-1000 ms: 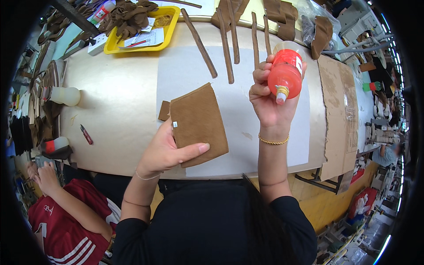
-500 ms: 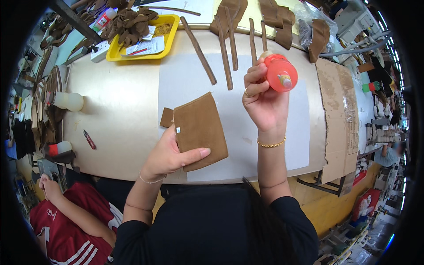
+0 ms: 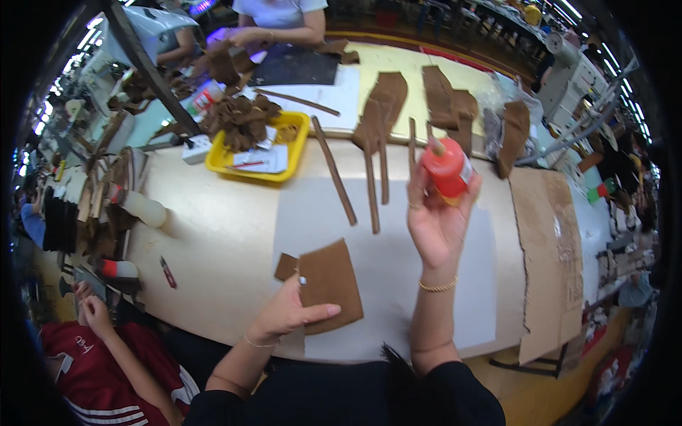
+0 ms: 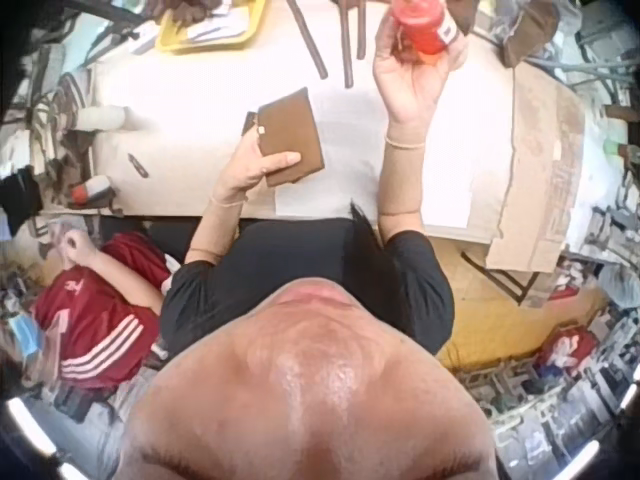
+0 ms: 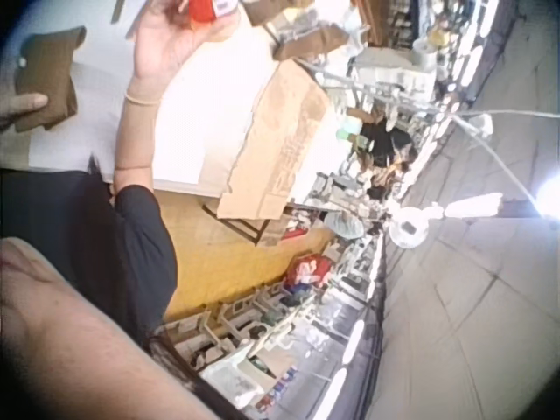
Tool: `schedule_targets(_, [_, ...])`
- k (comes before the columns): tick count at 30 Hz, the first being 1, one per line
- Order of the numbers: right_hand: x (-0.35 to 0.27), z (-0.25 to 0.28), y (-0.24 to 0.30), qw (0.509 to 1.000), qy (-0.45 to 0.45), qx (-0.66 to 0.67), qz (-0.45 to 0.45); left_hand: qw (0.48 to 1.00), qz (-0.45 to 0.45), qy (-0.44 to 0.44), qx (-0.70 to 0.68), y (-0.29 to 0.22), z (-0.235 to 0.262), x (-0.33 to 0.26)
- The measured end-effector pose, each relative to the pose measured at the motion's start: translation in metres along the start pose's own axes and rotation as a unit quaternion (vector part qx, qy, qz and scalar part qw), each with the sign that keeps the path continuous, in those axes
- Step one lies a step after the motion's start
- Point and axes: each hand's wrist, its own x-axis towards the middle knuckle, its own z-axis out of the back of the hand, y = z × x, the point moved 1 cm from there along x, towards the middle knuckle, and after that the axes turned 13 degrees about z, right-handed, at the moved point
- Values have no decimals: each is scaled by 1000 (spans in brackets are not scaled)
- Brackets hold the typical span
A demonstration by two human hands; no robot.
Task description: The person applies glue to the edges of brown leather pieces using a red glue bottle, then sets them aside. They later pick up a bundle of thin leather strips, separate them, and arrange them in parallel rows on the table.
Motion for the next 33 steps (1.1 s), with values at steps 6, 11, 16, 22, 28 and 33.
schedule_targets(6, [-11,-12,22,999,3,-43,-21,1000,27,3,-3,10,-7,12])
schedule_targets(11, [-14,-13,30,997,-10,17,-81,998,52,9,16,9,-7,18])
schedule_targets(16, [-12,-5,32,993,21,48,-110,999,44,-6,-10,16,-10,20])
schedule_targets(22, [-16,-2,21,988,37,61,-137,999,42,-5,5,20,-11,25])
schedule_targets(28, [-21,-13,9,987,-29,46,-153,999,51,-12,-11,17,-14,24])
schedule_targets(33, [-25,-7,3,993,-26,-31,-107,999,49,-11,-6,20,-12,26])
